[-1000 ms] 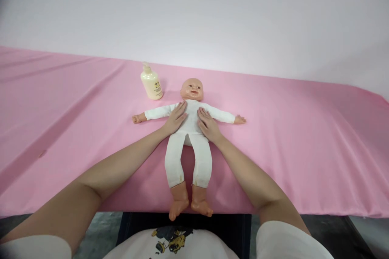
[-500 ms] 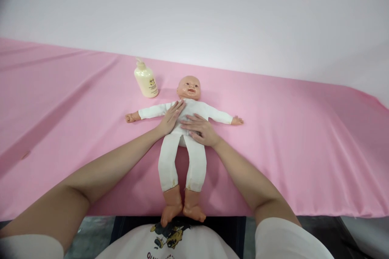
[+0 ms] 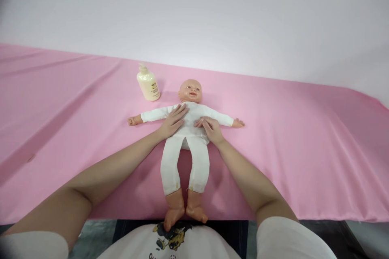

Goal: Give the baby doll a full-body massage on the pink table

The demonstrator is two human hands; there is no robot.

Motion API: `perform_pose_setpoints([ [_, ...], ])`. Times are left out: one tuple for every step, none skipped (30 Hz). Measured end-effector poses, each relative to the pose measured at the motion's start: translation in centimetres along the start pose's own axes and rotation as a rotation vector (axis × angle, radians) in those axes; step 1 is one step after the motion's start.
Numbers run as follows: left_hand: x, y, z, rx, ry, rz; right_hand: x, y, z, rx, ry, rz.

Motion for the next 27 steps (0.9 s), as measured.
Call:
perform_pose_setpoints([
  [-0.1, 0.0, 0.1, 0.004, -0.005, -0.004, 0.0, 0.0, 0.1, 0.006, -0.008, 0.006],
  [-0.1, -0.1, 0.2, 0.009, -0.01, -0.011, 0.0, 0.0, 0.2, 0.006, -0.01, 0.009],
  [-0.2, -0.1, 0.3, 0.015, -0.014, -0.018, -0.1, 0.1, 0.2, -0.002, -0.008, 0.014],
  [-0.3, -0.1, 0.4, 0.021, -0.014, -0.021, -0.1, 0.1, 0.1, -0.017, -0.005, 0.018],
  [-0.4, -0.1, 0.4, 0.027, -0.011, -0.021, -0.1, 0.2, 0.0, -0.038, -0.003, 0.025],
  [-0.4, -0.1, 0.5, 0.032, -0.008, -0.019, 0.0, 0.2, -0.1, -0.064, -0.001, 0.032],
  [-0.5, -0.1, 0.7, 0.037, -0.006, -0.019, 0.0, 0.3, -0.2, -0.092, 0.001, 0.041],
  [-0.6, 0.0, 0.8, 0.041, -0.011, -0.023, 0.0, 0.4, -0.3, -0.119, 0.007, 0.049],
  [-0.7, 0.0, 1.1, 0.043, -0.022, -0.031, 0.0, 0.6, -0.4, -0.143, 0.015, 0.055],
  [-0.8, 0.1, 1.4, 0.043, -0.038, -0.045, 0.0, 0.6, -0.4, -0.164, 0.023, 0.059],
  [-0.8, 0.1, 1.6, 0.039, -0.056, -0.061, 0.0, 0.7, -0.3, -0.183, 0.026, 0.058],
  [-0.9, 0.2, 1.9, 0.035, -0.072, -0.075, 0.1, 0.7, -0.2, -0.198, 0.02, 0.049],
  [-1.0, 0.3, 2.2, 0.03, -0.085, -0.087, 0.1, 0.6, 0.1, -0.212, 0.003, 0.032],
  [-1.1, 0.4, 2.4, 0.026, -0.095, -0.099, 0.1, 0.5, 0.5, -0.224, -0.024, 0.007],
  [-1.2, 0.4, 2.6, 0.025, -0.102, -0.11, 0.2, 0.4, 0.9, -0.232, -0.056, -0.02],
  [-1.3, 0.5, 2.8, 0.026, -0.11, -0.119, 0.2, 0.3, 1.4, -0.237, -0.089, -0.046],
  [-1.4, 0.5, 2.9, 0.028, -0.121, -0.127, 0.2, 0.2, 1.7, -0.239, -0.116, -0.07],
  [-1.5, 0.5, 3.1, 0.029, -0.136, -0.135, 0.2, 0.1, 2.0, -0.239, -0.135, -0.089],
  [-1.6, 0.5, 3.3, 0.03, -0.158, -0.14, 0.3, 0.0, 2.2, -0.238, -0.146, -0.105],
  [-1.7, 0.5, 3.4, 0.029, -0.186, -0.142, 0.3, 0.0, 2.3, -0.239, -0.15, -0.119],
  [-1.7, 0.4, 3.6, 0.026, -0.218, -0.14, 0.3, -0.1, 2.3, -0.239, -0.145, -0.132],
  [-1.8, 0.4, 3.8, 0.023, -0.25, -0.138, 0.3, -0.1, 2.3, -0.241, -0.135, -0.144],
  [-1.8, 0.4, 3.9, 0.02, -0.277, -0.134, 0.3, -0.2, 2.2, -0.242, -0.121, -0.154],
  [-1.9, 0.3, 3.9, 0.016, -0.295, -0.13, 0.3, -0.2, 2.1, -0.244, -0.105, -0.161],
  [-1.8, 0.3, 3.8, 0.013, -0.304, -0.127, 0.3, -0.2, 2.0, -0.248, -0.09, -0.164],
  [-1.8, 0.2, 3.7, 0.01, -0.308, -0.124, 0.2, -0.2, 1.9, -0.253, -0.074, -0.164],
  [-1.7, 0.1, 3.6, 0.007, -0.311, -0.12, 0.2, -0.2, 1.7, -0.259, -0.057, -0.162],
])
Point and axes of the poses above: each hand's wrist, its own x-axis towards the middle knuckle, its own y-axis out of the back of the hand, z = x × y, the point moved 6 cm from there along x, towards the middle knuckle, and after that the axes turned 12 degrees about -z, right-handed, at the moved point
